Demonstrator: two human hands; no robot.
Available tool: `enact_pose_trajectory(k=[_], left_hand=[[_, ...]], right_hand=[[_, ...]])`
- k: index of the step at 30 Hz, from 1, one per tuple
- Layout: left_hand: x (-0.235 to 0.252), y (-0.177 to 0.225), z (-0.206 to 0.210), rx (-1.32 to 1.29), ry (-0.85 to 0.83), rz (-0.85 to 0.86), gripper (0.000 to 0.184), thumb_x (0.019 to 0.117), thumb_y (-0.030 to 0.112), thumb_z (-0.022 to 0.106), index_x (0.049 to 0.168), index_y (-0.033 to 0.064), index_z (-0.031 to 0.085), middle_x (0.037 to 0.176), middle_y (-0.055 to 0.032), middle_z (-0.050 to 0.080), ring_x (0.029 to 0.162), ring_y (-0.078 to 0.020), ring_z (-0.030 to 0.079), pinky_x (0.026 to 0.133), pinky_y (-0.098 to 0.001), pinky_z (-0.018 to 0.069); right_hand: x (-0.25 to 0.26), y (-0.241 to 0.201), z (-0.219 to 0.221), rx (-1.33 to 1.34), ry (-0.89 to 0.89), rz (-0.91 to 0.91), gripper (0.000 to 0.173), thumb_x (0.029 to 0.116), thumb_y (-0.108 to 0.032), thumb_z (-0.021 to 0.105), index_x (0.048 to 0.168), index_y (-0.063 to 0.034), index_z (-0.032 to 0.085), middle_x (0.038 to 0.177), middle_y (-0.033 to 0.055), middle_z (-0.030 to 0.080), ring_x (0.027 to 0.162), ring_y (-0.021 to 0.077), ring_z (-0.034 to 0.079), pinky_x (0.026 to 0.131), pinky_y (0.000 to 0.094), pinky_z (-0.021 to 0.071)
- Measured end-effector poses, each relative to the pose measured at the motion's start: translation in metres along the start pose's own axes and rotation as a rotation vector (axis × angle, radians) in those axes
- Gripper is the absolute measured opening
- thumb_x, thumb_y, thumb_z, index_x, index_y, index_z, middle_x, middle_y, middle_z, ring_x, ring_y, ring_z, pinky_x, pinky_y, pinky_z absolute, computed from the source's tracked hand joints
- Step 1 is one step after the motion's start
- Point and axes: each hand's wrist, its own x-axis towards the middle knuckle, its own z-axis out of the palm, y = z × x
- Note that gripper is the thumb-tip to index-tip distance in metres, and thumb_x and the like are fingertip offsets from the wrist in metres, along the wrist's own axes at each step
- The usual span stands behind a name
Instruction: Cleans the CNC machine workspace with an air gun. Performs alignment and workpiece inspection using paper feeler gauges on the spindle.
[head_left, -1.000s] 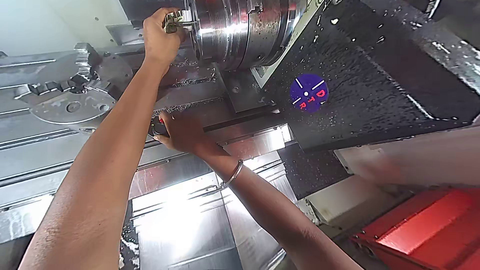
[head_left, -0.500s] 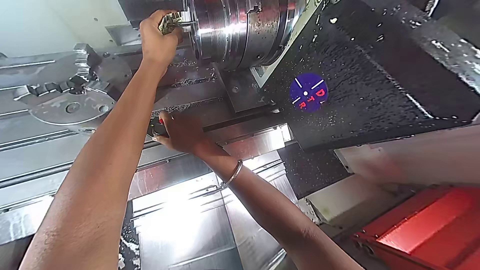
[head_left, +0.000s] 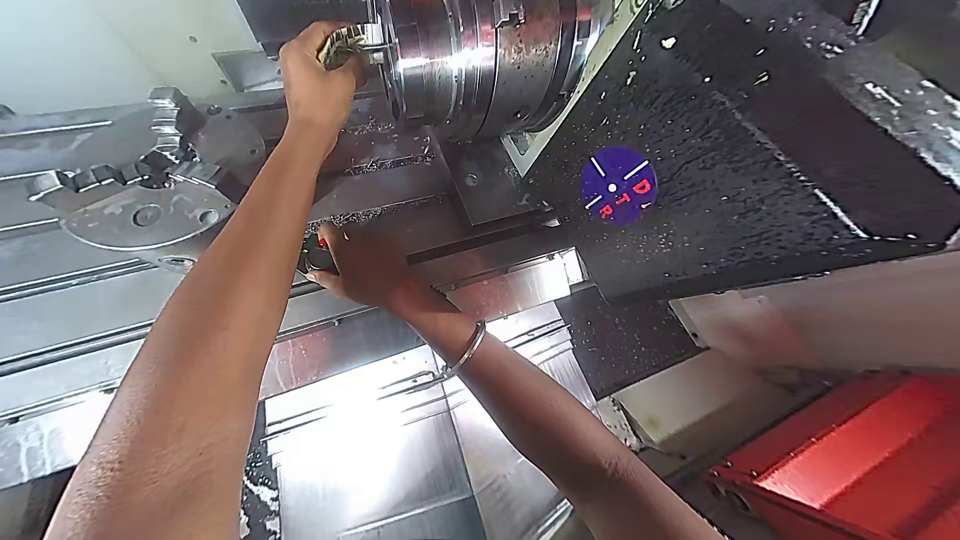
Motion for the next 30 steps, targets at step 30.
enact_pose_trajectory(k=[30], left_hand=[[-0.0042, 0.0076, 0.0013, -0.255, 0.001, -0.044, 0.024, 0.106, 0.018, 0.054, 0.121, 0.0038, 0.067, 0.111, -0.0073, 0.071, 0.094, -0.0162, 0.074, 0.082, -0.0343, 0.0648]], right_hand=[[0.0004, 0.0006, 0.0007, -0.028, -0.002, -0.012, 0.058, 0.0953, -0.052, 0.065, 0.144, -0.0214, 0.053, 0.114, 0.0135, 0.066, 0.094, 0.0338, 0.069, 0.065, 0.0538, 0.0549]])
